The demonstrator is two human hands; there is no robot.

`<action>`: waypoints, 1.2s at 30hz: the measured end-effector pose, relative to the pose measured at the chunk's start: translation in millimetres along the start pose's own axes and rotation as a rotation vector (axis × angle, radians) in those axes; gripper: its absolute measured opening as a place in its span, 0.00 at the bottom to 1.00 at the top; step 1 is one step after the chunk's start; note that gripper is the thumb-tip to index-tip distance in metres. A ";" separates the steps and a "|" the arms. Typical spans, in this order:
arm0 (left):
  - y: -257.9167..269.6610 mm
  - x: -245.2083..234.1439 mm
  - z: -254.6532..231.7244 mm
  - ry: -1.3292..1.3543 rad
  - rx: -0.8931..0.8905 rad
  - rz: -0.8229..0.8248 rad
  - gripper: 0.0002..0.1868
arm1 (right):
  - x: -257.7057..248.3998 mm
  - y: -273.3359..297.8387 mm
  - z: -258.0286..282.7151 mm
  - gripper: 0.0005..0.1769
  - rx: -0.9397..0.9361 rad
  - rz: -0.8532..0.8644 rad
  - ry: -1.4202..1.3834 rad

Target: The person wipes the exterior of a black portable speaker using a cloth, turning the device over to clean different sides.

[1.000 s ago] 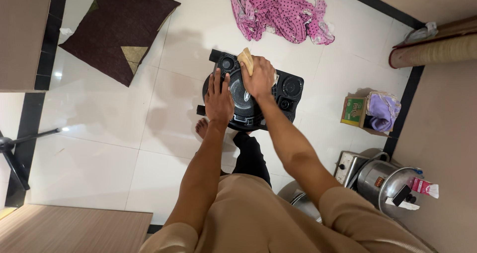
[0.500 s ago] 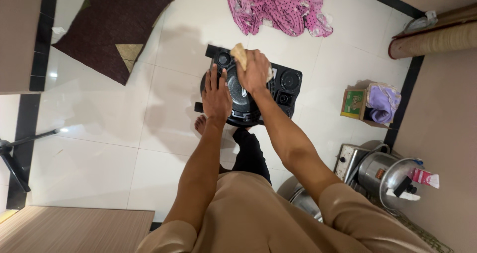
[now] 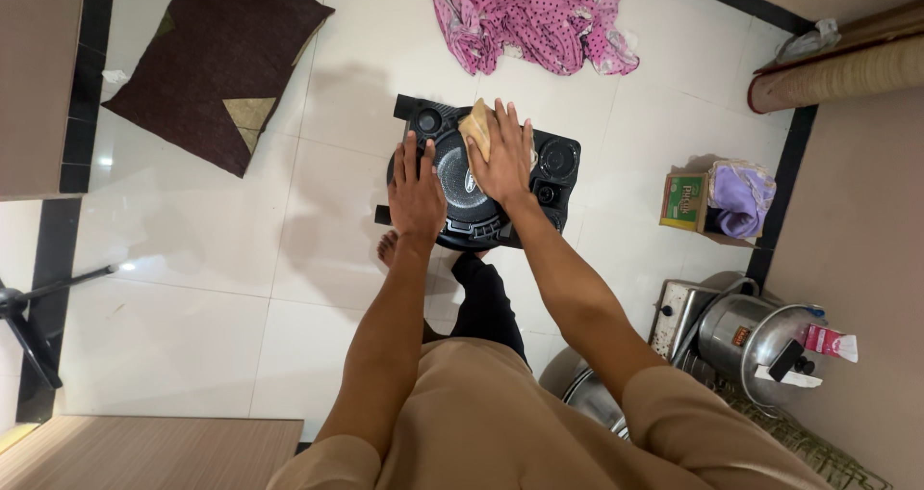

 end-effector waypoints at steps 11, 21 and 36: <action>2.6 4.2 0.1 -0.009 0.002 -0.023 0.28 | 0.5 50.5 24.4 0.38 -0.282 0.149 0.025; 4.9 1.2 1.1 0.009 0.040 -0.080 0.25 | 9.5 49.7 -13.9 0.38 -0.128 -0.009 0.092; 6.8 -1.0 -0.4 0.020 0.029 -0.040 0.26 | 23.8 86.7 25.9 0.29 -0.326 -0.070 -0.031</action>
Point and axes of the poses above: each hand's wrist, its own y-axis away from the middle knuckle, its own x-axis out of the palm, z = x × y, the point moved 4 cm from there along -y, towards the middle knuckle, and after that the axes turned 10 degrees about z, right-handed, at the moved point
